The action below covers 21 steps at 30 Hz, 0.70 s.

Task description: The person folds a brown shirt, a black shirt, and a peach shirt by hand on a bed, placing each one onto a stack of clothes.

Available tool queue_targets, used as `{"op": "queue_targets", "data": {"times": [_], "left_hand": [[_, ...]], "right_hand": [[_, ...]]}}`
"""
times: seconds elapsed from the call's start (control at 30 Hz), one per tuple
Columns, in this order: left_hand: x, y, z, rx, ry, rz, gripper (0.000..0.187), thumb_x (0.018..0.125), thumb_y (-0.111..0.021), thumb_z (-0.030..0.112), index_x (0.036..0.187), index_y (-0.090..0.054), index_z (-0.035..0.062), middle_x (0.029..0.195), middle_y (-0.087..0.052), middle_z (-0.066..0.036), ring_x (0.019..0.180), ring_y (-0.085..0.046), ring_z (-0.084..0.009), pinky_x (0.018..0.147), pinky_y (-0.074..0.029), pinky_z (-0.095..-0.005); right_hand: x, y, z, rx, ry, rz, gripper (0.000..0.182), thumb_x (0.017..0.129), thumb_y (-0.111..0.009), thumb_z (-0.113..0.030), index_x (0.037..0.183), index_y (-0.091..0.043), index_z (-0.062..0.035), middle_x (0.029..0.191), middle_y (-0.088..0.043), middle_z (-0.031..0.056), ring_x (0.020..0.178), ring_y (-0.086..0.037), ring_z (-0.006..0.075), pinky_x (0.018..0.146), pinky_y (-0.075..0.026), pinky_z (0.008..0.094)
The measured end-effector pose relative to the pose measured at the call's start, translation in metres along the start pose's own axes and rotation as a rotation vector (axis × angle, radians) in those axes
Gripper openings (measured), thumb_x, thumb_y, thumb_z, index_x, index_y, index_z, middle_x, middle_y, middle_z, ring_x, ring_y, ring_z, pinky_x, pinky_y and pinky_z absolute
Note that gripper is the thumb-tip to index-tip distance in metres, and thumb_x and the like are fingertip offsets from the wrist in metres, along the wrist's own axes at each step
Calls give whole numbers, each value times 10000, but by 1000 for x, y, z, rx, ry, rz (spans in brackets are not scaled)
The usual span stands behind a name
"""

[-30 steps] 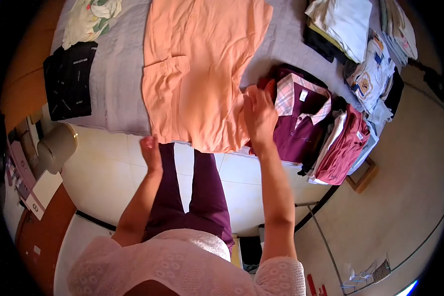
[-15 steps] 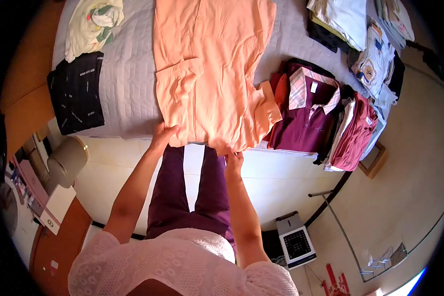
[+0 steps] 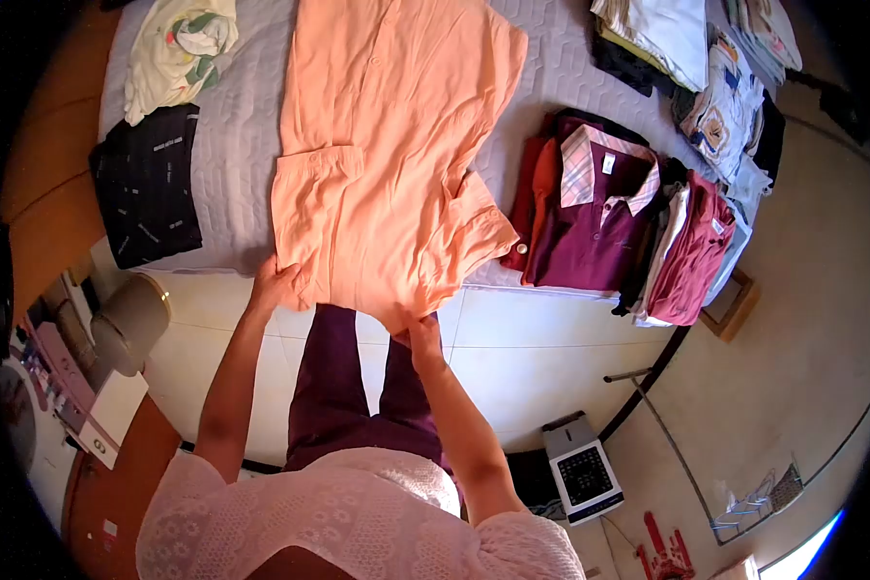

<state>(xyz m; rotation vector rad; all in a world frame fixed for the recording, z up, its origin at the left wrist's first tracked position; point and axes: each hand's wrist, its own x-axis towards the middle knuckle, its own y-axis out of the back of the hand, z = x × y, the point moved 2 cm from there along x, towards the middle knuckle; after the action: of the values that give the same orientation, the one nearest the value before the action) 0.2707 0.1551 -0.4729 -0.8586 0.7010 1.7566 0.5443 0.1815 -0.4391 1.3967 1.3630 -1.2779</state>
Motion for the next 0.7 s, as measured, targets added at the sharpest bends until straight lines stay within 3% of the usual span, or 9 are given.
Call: {"op": "queue_targets", "data": {"times": [0.03,0.1,0.17,0.23,0.33,0.37,0.43,0.53,0.7], "left_hand": [[3,1,-4,355,-94,48,308,754,-566,116,1013,-440,9,803,-535,-57,691,-511,-150,666,-424,-265],[-6,-11,-21,221,-219,238,361,741,-585,144,1035,-428,5,859,-522,-66,758,-499,-164,717,-404,-276],[-33,-26,-22,197,-306,619,486,725,-605,179,1114,-370,7,1010,-455,-115,936,-434,-196,820,-351,-312],[-41,-40,-68,110,-238,753,550,721,-613,193,1151,-325,8,1067,-399,-144,965,-412,-214,833,-342,-347],[-44,-94,-103,-418,63,543,715,667,-633,139,1221,-199,12,1113,-335,-157,966,-393,-242,885,-314,-343],[-18,-96,-181,-203,15,410,742,631,-616,86,1230,-179,73,1124,-341,-121,957,-385,-230,843,-334,-323],[-25,-136,-121,-676,213,465,673,595,-581,31,1183,-275,148,1092,-398,-39,950,-380,-185,783,-308,-331],[-9,-148,-79,-782,342,181,675,540,-580,12,1132,-336,225,1064,-426,38,966,-367,-138,767,-246,-336],[4,-150,-105,-810,411,148,516,535,-580,27,987,-437,229,964,-451,74,935,-385,-98,849,-162,-367]], "right_hand": [[-2,2,-3,-87,-153,-16,363,745,-591,-245,998,-474,-13,858,-560,92,722,-553,155,616,-460,278],[2,13,-13,-268,-190,23,337,740,-589,-303,916,-532,-21,778,-584,86,652,-560,134,573,-454,257],[11,28,-31,-1027,134,24,294,740,-585,-307,791,-578,-18,677,-595,69,577,-559,119,541,-445,239],[12,30,-66,-992,456,173,260,730,-560,-274,726,-596,-17,598,-573,111,596,-577,188,548,-430,287],[13,22,-146,-976,981,215,131,752,-519,-102,710,-524,23,612,-541,124,551,-540,178,512,-407,281],[7,10,-175,-1027,1066,289,122,757,-528,-98,739,-519,23,637,-542,145,569,-549,217,518,-413,295],[15,-3,-220,-973,1260,297,115,771,-529,-100,779,-531,15,667,-538,163,596,-558,267,525,-423,299],[44,-17,-279,-1032,1268,350,162,769,-508,-127,813,-541,25,716,-562,170,685,-562,273,603,-434,331],[105,-29,-337,-1037,1390,560,293,728,-551,-219,900,-528,16,746,-589,146,735,-571,279,654,-444,330]]}}
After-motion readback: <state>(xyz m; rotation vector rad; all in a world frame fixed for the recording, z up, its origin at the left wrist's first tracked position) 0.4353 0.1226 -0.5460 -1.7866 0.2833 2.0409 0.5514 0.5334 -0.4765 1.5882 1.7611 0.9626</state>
